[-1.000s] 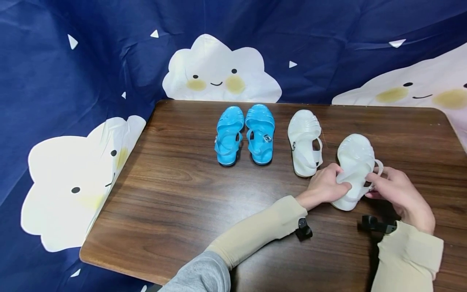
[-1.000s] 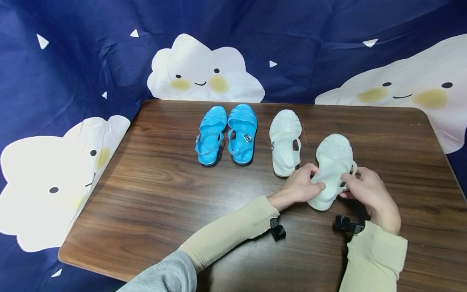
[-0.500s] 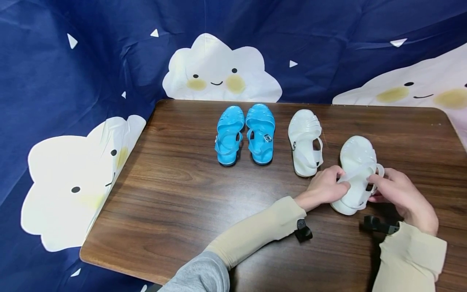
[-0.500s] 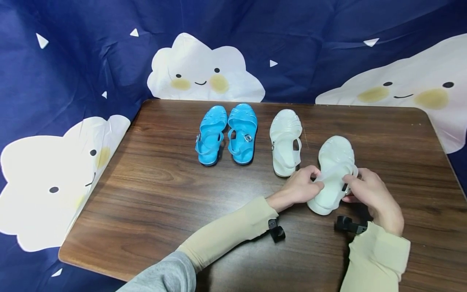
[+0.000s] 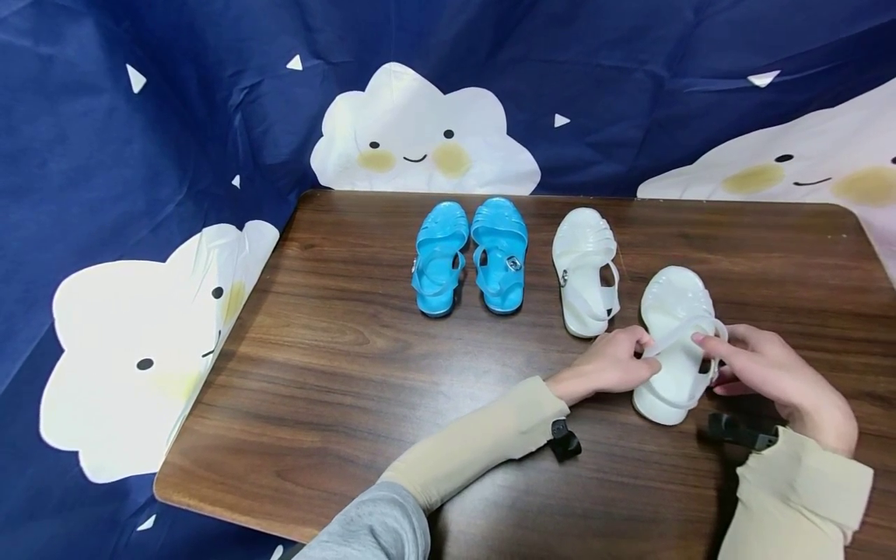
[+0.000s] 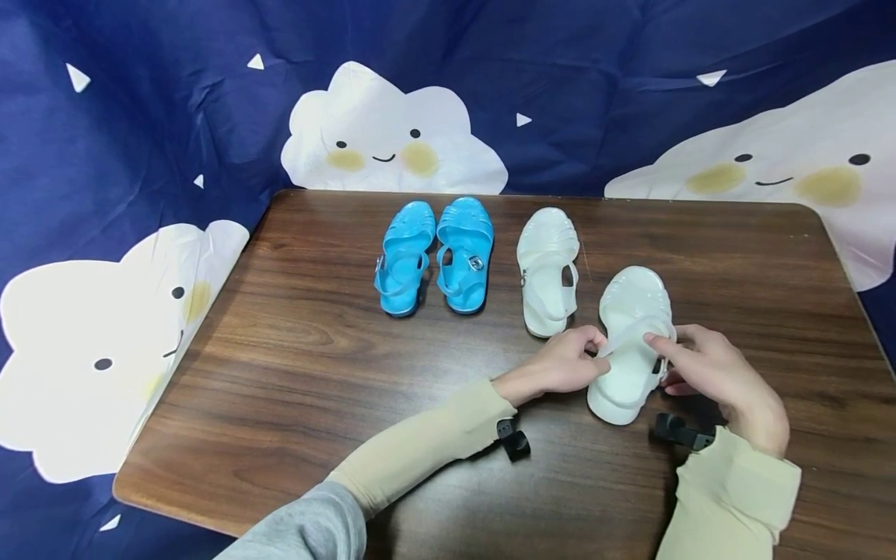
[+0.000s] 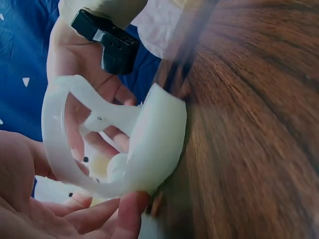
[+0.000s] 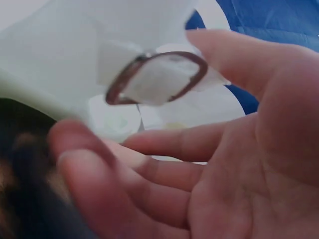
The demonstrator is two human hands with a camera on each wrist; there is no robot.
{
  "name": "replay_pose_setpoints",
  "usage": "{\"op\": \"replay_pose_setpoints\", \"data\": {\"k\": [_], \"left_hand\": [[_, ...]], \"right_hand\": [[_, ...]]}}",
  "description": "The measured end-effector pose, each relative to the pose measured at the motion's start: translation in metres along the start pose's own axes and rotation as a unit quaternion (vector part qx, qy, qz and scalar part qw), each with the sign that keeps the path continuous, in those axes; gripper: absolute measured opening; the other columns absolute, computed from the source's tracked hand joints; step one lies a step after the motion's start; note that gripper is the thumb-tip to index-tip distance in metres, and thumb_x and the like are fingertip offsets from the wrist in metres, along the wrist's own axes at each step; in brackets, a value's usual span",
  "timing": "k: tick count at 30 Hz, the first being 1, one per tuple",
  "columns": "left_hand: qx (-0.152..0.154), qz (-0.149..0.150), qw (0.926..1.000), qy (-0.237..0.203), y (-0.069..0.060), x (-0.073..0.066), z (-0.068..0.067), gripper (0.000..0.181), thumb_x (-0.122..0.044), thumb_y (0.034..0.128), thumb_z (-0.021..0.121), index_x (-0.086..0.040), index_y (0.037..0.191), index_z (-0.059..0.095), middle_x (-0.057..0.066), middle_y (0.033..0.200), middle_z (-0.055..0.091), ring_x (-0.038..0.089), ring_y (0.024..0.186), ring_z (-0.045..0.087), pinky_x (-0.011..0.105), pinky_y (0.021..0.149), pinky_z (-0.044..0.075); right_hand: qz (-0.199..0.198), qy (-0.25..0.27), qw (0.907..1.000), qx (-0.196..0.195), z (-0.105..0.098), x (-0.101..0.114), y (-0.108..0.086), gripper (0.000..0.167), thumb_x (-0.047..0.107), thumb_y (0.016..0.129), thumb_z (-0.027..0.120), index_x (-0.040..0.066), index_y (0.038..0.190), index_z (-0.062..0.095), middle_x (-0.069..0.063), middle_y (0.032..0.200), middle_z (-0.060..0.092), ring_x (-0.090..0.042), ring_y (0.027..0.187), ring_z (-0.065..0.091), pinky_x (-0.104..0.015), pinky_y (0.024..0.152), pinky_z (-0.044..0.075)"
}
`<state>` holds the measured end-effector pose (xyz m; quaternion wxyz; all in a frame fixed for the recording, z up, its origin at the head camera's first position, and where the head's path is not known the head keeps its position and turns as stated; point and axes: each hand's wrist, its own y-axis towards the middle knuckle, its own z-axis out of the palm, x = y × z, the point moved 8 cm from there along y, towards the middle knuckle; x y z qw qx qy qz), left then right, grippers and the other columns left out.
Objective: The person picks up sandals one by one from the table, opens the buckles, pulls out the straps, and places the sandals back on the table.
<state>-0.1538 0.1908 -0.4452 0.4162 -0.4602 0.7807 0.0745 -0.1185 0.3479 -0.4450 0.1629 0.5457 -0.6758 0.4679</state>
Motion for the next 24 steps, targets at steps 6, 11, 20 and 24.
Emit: {"op": "replay_pose_setpoints", "data": {"k": [6,11,20,24], "left_hand": [[0.014,0.019,0.9996,0.013,-0.005,0.004,-0.001,0.012,-0.028,0.0872,0.063,-0.021,0.097,0.062,-0.016,0.09,0.063,-0.004,0.076,0.052,0.007,0.064,0.037],[0.017,0.023,0.9995,-0.011,-0.008,0.009,-0.002,0.01,-0.027,0.0857,0.063,-0.02,0.094,0.063,-0.016,0.086,0.062,-0.005,0.076,0.052,0.006,0.066,0.037],[0.037,0.036,0.9974,-0.051,-0.015,0.015,-0.003,0.005,-0.022,0.087,0.064,-0.019,0.09,0.063,-0.017,0.068,0.056,-0.005,0.07,0.048,0.007,0.064,0.038],[0.053,0.041,0.9958,-0.062,-0.017,0.017,-0.003,0.002,-0.02,0.0882,0.062,-0.018,0.089,0.063,-0.016,0.065,0.053,-0.004,0.065,0.046,0.008,0.062,0.038]], "right_hand": [[-0.001,-0.018,0.9997,0.015,0.002,0.002,-0.003,0.07,0.038,0.101,0.045,-0.021,0.135,0.028,-0.018,0.104,0.063,-0.005,0.074,0.063,-0.031,0.066,0.059],[-0.01,-0.022,0.9994,0.023,0.003,0.005,-0.005,0.071,0.034,0.1,0.05,-0.022,0.136,0.026,-0.027,0.107,0.065,-0.004,0.075,0.065,-0.031,0.067,0.058],[-0.028,-0.055,0.9978,0.024,0.004,0.011,-0.011,0.065,0.031,0.098,0.056,-0.019,0.133,0.034,-0.027,0.108,0.067,-0.002,0.075,0.065,-0.028,0.066,0.057],[-0.036,-0.074,0.9964,0.019,0.004,0.014,-0.014,0.061,0.031,0.096,0.058,-0.017,0.13,0.04,-0.021,0.103,0.069,-0.003,0.074,0.065,-0.027,0.065,0.056]]}}
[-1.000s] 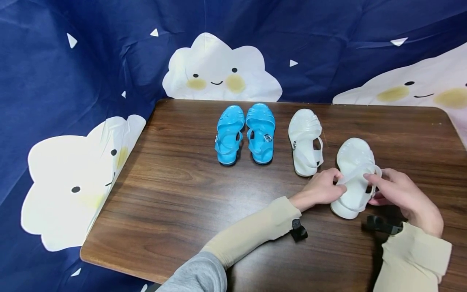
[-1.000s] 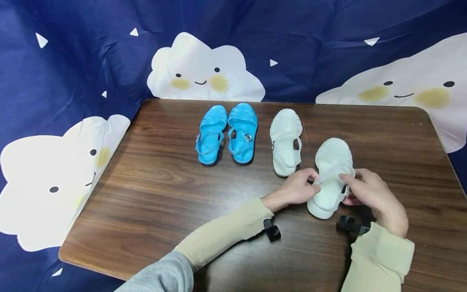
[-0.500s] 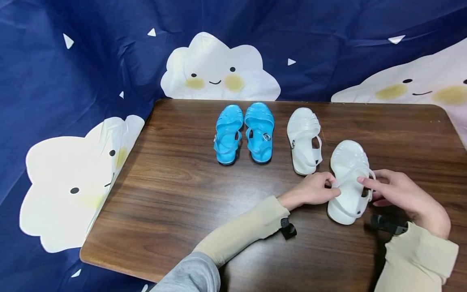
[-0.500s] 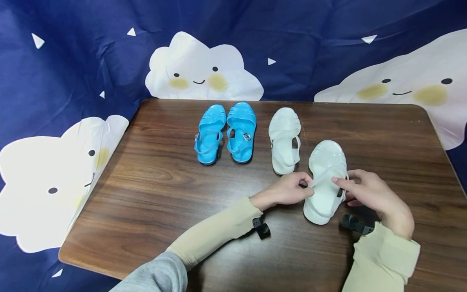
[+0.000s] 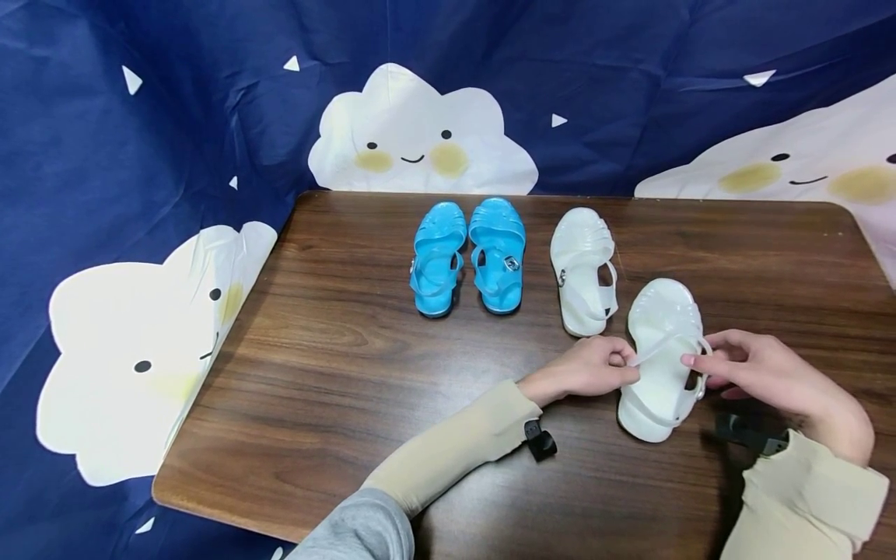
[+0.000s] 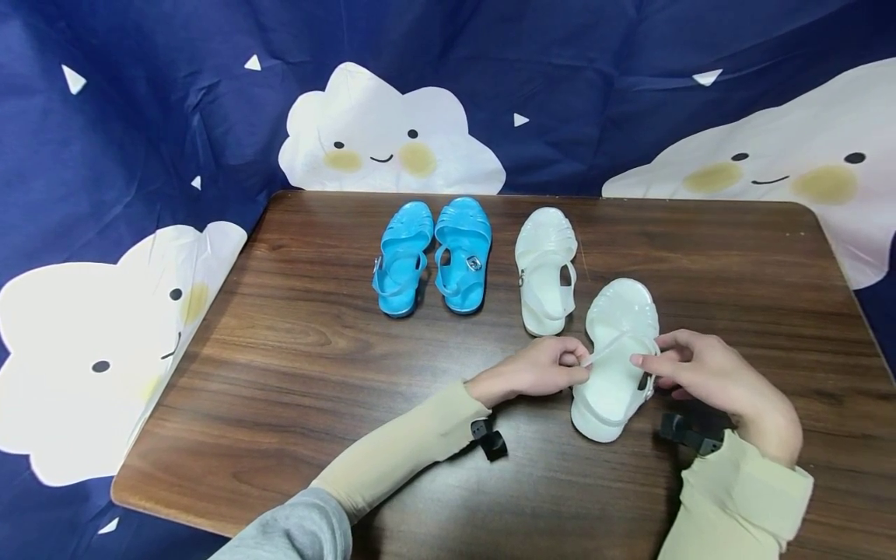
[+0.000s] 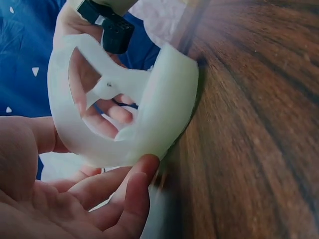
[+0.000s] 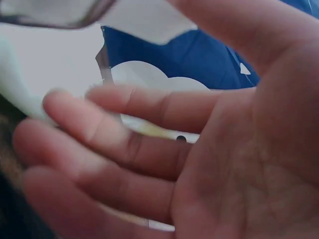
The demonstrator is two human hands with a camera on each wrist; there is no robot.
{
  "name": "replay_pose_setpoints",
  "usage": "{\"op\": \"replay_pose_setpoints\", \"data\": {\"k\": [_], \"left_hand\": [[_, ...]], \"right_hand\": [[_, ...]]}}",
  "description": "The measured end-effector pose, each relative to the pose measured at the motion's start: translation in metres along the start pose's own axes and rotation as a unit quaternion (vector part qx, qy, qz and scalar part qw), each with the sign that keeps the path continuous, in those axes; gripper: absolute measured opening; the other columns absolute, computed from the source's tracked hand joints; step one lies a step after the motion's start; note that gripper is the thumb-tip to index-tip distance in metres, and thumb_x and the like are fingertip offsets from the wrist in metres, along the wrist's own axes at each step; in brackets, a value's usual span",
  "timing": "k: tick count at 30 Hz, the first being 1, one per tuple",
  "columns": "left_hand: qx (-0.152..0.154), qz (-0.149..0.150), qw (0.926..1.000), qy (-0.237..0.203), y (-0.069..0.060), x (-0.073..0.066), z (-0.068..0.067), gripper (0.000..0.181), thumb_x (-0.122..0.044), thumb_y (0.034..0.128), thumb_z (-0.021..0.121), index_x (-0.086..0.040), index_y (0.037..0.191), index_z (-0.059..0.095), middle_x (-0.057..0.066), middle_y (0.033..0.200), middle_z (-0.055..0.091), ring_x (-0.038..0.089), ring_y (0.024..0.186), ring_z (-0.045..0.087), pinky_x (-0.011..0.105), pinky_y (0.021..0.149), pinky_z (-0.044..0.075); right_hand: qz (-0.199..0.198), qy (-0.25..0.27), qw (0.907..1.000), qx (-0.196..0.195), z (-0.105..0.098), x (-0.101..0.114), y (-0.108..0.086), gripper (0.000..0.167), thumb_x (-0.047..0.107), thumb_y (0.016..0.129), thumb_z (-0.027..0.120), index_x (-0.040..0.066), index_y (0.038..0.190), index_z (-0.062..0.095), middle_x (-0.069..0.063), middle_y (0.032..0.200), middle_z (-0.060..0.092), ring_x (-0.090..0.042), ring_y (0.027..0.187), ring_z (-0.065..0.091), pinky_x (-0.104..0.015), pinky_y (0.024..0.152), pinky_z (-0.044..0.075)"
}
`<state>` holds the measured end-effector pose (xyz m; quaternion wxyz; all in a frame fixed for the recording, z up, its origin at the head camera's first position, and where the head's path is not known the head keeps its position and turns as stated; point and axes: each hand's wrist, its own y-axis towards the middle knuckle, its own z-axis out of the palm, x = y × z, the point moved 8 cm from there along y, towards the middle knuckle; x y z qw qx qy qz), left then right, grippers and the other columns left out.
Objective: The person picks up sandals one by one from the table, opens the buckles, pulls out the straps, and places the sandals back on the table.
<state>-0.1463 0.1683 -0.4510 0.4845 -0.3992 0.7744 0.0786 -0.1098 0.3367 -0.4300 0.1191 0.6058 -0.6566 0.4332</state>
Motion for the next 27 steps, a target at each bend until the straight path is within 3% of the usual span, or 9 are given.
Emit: {"op": "replay_pose_setpoints", "data": {"k": [7,16,27], "left_hand": [[0.022,0.005,0.9997,0.009,-0.003,0.003,0.0,0.006,-0.022,0.0913,0.063,-0.019,0.087,0.064,-0.016,0.065,0.055,-0.005,0.064,0.046,0.008,0.063,0.038],[0.03,0.0,0.9994,-0.015,-0.008,0.009,0.0,0.003,-0.019,0.0868,0.065,-0.018,0.085,0.063,-0.017,0.066,0.058,-0.006,0.062,0.046,0.008,0.06,0.039],[0.049,-0.001,0.9984,-0.027,-0.012,0.011,-0.004,0.003,-0.018,0.089,0.064,-0.014,0.089,0.064,-0.015,0.068,0.06,-0.005,0.059,0.046,0.01,0.059,0.038]], "right_hand": [[-0.035,-0.022,0.9989,-0.02,-0.001,0.01,-0.002,0.047,0.027,0.093,0.064,-0.009,0.121,0.052,0.004,0.09,0.068,-0.001,0.072,0.062,-0.022,0.063,0.05],[-0.058,-0.05,0.9968,-0.023,0.002,0.015,0.001,0.043,0.027,0.091,0.066,-0.005,0.118,0.057,-0.003,0.093,0.068,0.0,0.072,0.059,-0.02,0.063,0.048],[-0.088,-0.027,0.9957,-0.009,0.009,0.028,0.003,0.024,0.023,0.091,0.066,0.002,0.102,0.061,0.005,0.081,0.067,-0.004,0.07,0.061,-0.021,0.062,0.048]]}}
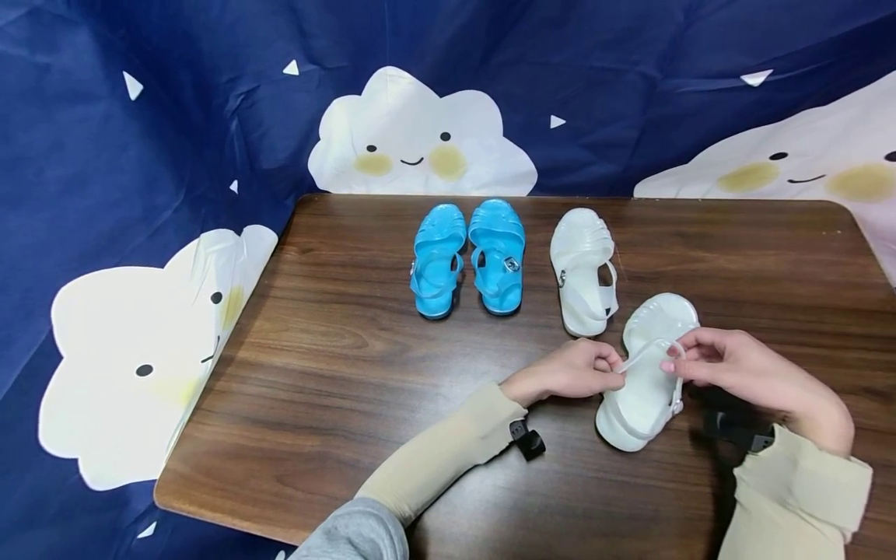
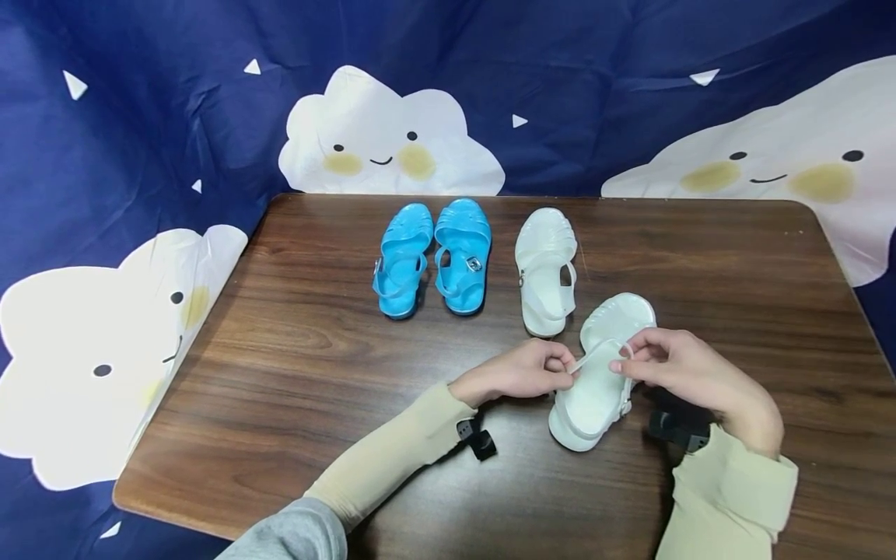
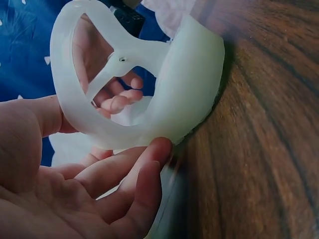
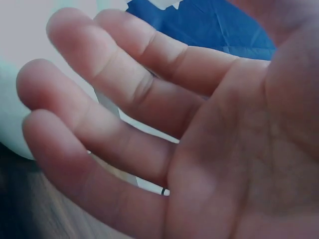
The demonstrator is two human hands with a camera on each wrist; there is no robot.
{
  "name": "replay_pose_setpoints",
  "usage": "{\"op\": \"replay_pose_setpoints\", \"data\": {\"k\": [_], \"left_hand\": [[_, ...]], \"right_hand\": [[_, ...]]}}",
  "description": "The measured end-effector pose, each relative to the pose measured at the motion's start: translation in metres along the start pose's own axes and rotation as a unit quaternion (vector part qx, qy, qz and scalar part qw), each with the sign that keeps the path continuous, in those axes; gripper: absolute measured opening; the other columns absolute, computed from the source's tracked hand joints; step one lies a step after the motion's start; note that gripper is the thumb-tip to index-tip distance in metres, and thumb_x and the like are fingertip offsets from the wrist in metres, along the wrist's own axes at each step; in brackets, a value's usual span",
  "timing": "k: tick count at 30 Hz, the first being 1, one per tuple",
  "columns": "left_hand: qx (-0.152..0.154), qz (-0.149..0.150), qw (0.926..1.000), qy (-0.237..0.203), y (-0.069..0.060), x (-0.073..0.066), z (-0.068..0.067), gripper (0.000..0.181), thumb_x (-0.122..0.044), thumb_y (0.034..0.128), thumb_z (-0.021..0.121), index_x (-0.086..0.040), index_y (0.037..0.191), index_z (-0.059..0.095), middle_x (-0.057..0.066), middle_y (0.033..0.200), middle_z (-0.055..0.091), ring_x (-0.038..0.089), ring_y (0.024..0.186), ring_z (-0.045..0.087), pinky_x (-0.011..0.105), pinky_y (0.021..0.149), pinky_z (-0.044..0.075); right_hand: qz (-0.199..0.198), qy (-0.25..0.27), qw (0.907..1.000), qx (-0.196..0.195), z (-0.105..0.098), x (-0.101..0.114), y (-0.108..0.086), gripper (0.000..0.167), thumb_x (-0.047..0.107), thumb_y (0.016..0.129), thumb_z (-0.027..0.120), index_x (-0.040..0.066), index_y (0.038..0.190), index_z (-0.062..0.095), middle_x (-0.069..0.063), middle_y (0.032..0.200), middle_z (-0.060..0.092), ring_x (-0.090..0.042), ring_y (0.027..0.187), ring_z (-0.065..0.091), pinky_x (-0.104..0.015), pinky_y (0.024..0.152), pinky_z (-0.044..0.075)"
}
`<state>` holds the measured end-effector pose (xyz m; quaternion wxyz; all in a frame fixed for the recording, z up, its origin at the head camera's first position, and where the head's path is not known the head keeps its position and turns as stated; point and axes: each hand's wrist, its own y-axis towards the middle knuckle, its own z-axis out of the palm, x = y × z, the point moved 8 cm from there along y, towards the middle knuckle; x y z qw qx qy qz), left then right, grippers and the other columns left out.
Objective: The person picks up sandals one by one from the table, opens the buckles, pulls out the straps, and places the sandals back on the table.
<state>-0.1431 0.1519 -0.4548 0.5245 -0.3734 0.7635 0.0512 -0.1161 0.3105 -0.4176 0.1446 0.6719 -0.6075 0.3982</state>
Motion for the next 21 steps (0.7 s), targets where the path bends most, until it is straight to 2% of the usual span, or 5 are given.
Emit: {"op": "replay_pose_setpoints", "data": {"k": [7,10,13,18,21], "left_hand": [[0.017,0.002,0.9998,-0.005,0.0,0.001,-0.001,0.003,-0.017,0.0899,0.063,-0.014,0.09,0.064,-0.014,0.067,0.06,-0.005,0.059,0.046,0.01,0.059,0.038],[0.023,0.001,0.9997,-0.008,0.0,0.001,-0.001,0.004,-0.016,0.0902,0.064,-0.014,0.093,0.065,-0.013,0.072,0.064,-0.006,0.064,0.05,0.009,0.063,0.04],[0.023,0.002,0.9997,0.0,-0.001,0.001,-0.001,0.007,-0.016,0.0905,0.065,-0.014,0.097,0.066,-0.011,0.08,0.067,-0.006,0.07,0.054,0.008,0.067,0.043],[0.015,0.016,0.9982,0.056,-0.002,-0.003,0.0,0.015,-0.02,0.091,0.065,-0.016,0.106,0.067,-0.009,0.095,0.071,-0.008,0.083,0.058,0.004,0.072,0.042],[0.004,0.02,0.9943,0.105,-0.004,-0.007,0.0,0.019,-0.026,0.0915,0.065,-0.018,0.109,0.066,-0.011,0.102,0.071,-0.009,0.09,0.058,0.002,0.075,0.039]], "right_hand": [[-0.033,-0.001,0.9992,0.021,0.006,0.006,0.0,0.016,0.022,0.09,0.069,0.009,0.095,0.063,0.005,0.079,0.065,-0.006,0.073,0.06,-0.018,0.066,0.047],[-0.071,0.019,0.9964,0.042,0.011,0.01,-0.001,0.01,0.016,0.091,0.066,0.008,0.096,0.062,0.004,0.08,0.067,-0.007,0.075,0.061,-0.017,0.067,0.048],[-0.115,0.064,0.9883,0.078,0.015,0.012,-0.004,0.012,0.007,0.094,0.06,0.002,0.105,0.059,0.001,0.086,0.07,-0.006,0.079,0.064,-0.021,0.068,0.053],[-0.169,0.133,0.9673,0.134,0.02,0.013,-0.009,0.026,-0.005,0.095,0.051,-0.001,0.12,0.049,-0.002,0.091,0.07,-0.011,0.082,0.067,-0.029,0.068,0.057],[-0.167,0.14,0.9671,0.131,0.022,0.012,-0.007,0.022,-0.005,0.094,0.052,0.0,0.116,0.05,-0.001,0.087,0.07,-0.013,0.078,0.067,-0.029,0.066,0.057]]}}
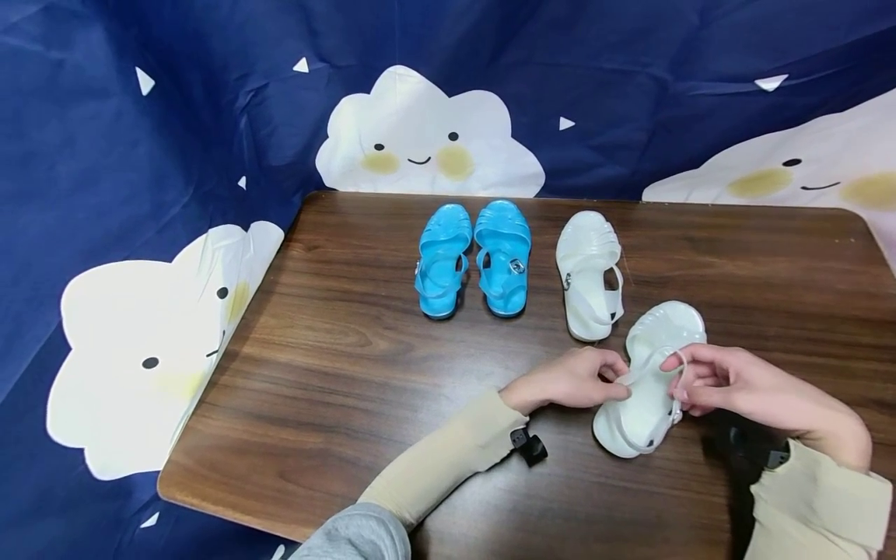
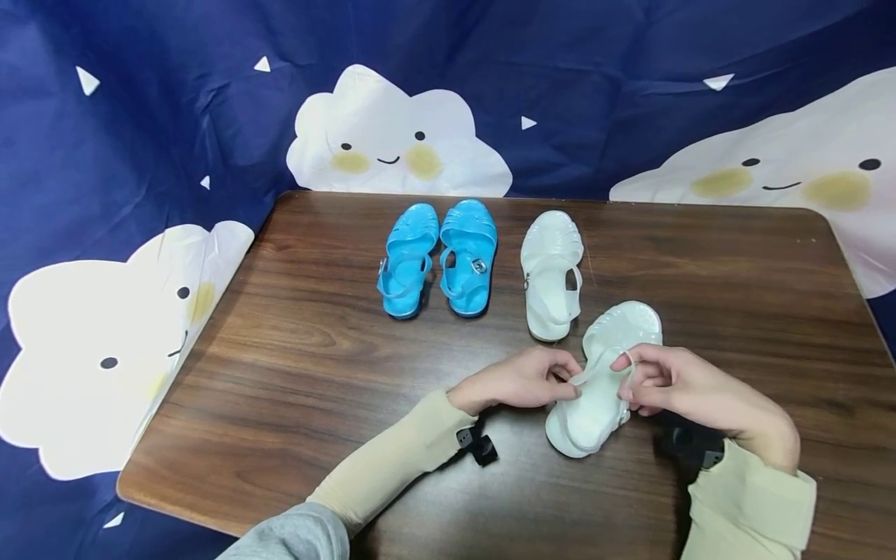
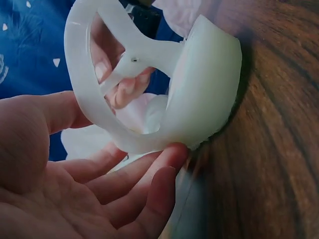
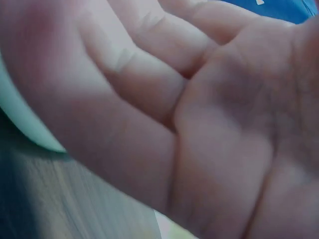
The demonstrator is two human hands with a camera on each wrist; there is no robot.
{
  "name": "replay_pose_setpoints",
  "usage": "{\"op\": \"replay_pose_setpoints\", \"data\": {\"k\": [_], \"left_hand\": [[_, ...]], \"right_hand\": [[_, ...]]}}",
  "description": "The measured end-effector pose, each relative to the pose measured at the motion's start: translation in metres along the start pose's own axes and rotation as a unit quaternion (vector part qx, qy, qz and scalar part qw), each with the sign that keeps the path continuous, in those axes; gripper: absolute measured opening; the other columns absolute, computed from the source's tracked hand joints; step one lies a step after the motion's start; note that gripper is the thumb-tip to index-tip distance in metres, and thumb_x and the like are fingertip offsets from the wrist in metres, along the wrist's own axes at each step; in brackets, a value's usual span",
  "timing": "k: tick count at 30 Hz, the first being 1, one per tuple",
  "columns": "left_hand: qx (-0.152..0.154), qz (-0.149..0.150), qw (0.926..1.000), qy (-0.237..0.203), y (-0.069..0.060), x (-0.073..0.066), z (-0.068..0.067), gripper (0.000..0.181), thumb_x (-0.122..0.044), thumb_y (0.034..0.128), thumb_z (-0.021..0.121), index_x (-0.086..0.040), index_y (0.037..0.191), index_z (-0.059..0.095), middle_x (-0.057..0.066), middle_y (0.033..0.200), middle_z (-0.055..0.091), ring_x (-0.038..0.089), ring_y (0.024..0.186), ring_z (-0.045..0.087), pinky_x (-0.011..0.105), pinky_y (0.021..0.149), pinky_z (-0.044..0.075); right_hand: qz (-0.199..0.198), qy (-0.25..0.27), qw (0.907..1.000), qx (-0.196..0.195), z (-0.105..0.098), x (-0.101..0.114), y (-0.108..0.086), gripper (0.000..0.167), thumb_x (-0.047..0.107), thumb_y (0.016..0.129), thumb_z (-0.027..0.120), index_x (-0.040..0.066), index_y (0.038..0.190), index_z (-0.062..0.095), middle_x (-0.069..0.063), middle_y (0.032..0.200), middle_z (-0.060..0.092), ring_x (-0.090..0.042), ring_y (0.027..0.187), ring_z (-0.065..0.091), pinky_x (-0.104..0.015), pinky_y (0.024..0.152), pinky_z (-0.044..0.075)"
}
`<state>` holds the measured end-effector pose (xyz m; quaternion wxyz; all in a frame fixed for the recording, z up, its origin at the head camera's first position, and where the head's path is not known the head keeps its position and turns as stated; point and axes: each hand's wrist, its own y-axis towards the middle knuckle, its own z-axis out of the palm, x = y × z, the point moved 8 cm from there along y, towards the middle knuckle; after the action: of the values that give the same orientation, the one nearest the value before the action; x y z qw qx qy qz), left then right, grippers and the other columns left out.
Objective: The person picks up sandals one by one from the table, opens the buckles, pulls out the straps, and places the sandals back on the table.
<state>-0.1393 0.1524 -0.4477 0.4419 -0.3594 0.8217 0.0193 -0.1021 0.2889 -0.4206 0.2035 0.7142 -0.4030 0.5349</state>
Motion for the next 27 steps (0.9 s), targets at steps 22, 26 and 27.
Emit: {"op": "replay_pose_setpoints", "data": {"k": [22,26,27], "left_hand": [[-0.082,0.082,0.9882,0.1,-0.016,-0.043,0.012,0.035,-0.053,0.0854,0.066,-0.025,0.105,0.069,-0.024,0.089,0.069,-0.011,0.085,0.05,0.001,0.07,0.034],[-0.107,0.086,0.9807,0.14,-0.017,-0.042,0.017,0.039,-0.056,0.0805,0.071,-0.028,0.107,0.071,-0.027,0.09,0.069,-0.009,0.085,0.046,0.005,0.073,0.032],[-0.108,0.085,0.9804,0.141,-0.017,-0.041,0.019,0.037,-0.056,0.0804,0.071,-0.03,0.107,0.071,-0.028,0.089,0.069,-0.009,0.085,0.045,0.006,0.073,0.032]], "right_hand": [[0.009,-0.053,0.9972,-0.051,-0.004,0.002,0.003,0.013,-0.004,0.093,0.056,0.004,0.102,0.057,-0.002,0.07,0.064,-0.014,0.063,0.062,-0.025,0.059,0.052],[0.002,-0.028,0.9988,-0.039,-0.003,0.002,0.004,0.014,-0.007,0.093,0.054,-0.001,0.105,0.056,-0.006,0.075,0.068,-0.014,0.066,0.063,-0.026,0.06,0.054],[0.004,-0.024,0.999,-0.038,-0.003,0.002,0.004,0.013,-0.006,0.093,0.054,-0.001,0.105,0.056,-0.006,0.075,0.068,-0.015,0.066,0.064,-0.026,0.06,0.054]]}}
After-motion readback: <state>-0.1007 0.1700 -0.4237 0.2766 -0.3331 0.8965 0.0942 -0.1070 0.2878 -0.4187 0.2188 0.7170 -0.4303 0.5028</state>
